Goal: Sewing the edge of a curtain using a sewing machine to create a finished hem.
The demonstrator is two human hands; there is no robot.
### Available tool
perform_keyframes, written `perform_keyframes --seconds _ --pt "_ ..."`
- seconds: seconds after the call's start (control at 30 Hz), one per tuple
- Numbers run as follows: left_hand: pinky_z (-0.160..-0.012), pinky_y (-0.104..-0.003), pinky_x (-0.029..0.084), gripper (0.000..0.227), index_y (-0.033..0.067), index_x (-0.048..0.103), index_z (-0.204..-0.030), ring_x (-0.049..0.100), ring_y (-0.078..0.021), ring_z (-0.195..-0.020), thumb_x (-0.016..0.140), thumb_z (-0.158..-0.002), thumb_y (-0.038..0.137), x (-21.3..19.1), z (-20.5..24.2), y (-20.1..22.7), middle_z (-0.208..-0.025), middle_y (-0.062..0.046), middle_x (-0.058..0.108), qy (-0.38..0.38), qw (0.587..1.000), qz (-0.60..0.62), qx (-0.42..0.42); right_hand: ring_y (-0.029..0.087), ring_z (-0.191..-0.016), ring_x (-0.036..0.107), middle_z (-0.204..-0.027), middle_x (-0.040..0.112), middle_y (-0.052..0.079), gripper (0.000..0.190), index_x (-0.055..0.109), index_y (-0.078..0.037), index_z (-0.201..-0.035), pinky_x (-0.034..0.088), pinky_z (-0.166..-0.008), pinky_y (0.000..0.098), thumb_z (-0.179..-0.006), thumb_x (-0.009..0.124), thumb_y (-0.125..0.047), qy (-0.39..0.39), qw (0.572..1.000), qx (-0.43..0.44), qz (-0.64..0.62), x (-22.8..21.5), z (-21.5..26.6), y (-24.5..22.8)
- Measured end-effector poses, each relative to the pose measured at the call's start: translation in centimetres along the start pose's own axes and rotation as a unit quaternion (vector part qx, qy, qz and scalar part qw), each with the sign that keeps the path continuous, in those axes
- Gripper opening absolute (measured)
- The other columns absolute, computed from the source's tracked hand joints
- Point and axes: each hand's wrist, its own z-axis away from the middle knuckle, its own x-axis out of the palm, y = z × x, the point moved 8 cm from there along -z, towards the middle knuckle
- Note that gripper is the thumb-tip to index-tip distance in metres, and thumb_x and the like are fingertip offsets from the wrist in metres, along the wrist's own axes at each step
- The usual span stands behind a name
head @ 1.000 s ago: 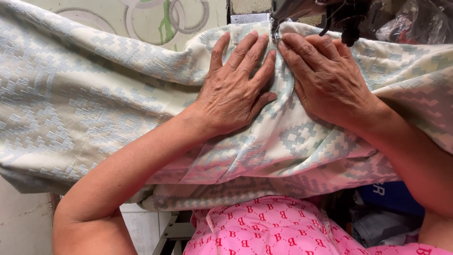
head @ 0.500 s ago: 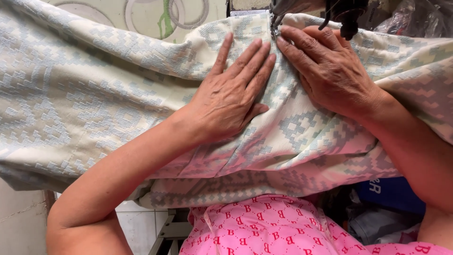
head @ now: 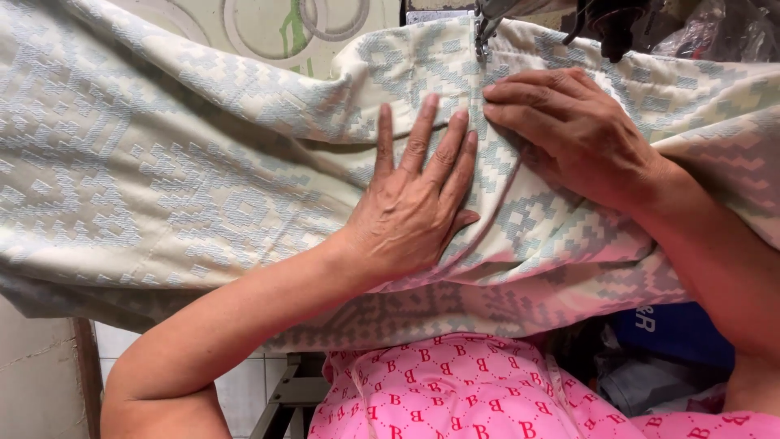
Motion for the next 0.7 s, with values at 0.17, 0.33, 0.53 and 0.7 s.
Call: perform_keyframes --seconds 0.17,0.33,0.53,0.7 --pt "-0.115 -0.056 0.037 0.071 -0.0065 0.053 -0.143 0.052 -0.0433 -0.138 0.048 -0.106 0.055 -0.6 -0.5 0.0 -0.146 -0.028 0.055 0.065 0.996 -0.041 0.055 0.037 -0.122 0.061 -0.133 0.063 0.018 0.034 0.068 0.003 -0.137 0.048 -0.102 0.0493 -0.11 0.066 -0.017 0.016 0.995 0.077 0.062 0.3 -0.8 -0.6" --pt "-0.111 -0.052 0.038 0.074 -0.0064 0.052 -0.142 0.05 -0.0404 -0.134 0.042 -0.106 0.058 -1.3 -0.6 -0.4 -0.145 -0.023 0.054 0.072 0.995 -0.028 0.059 0.038 -0.128 0.062 -0.141 0.065 0.019 0.033 0.067 0.005 -0.136 0.048 -0.102 0.0484 -0.109 0.069 -0.014 0.029 0.995 0.052 0.079 0.2 -0.4 -1.2" --pt "-0.106 -0.052 0.04 0.07 -0.0067 0.056 -0.137 0.051 -0.0404 -0.129 0.039 -0.107 0.055 -2.0 -0.7 -0.5 -0.14 -0.022 0.055 0.092 0.993 -0.013 0.071 0.037 -0.124 0.066 -0.136 0.069 0.018 0.029 0.069 0.005 -0.131 0.05 -0.101 0.0471 -0.109 0.069 -0.014 0.042 0.994 0.035 0.094 -0.1 -0.6 -1.3" --pt "-0.108 -0.054 0.039 0.07 -0.0058 0.057 -0.137 0.051 -0.0406 -0.131 0.041 -0.106 0.055 -1.8 -0.6 -0.5 -0.141 -0.022 0.055 0.092 0.993 -0.022 0.068 0.036 -0.125 0.066 -0.135 0.069 0.018 0.029 0.069 0.005 -0.132 0.05 -0.101 0.0459 -0.109 0.068 -0.013 0.039 0.994 0.04 0.095 0.1 -0.6 -1.3"
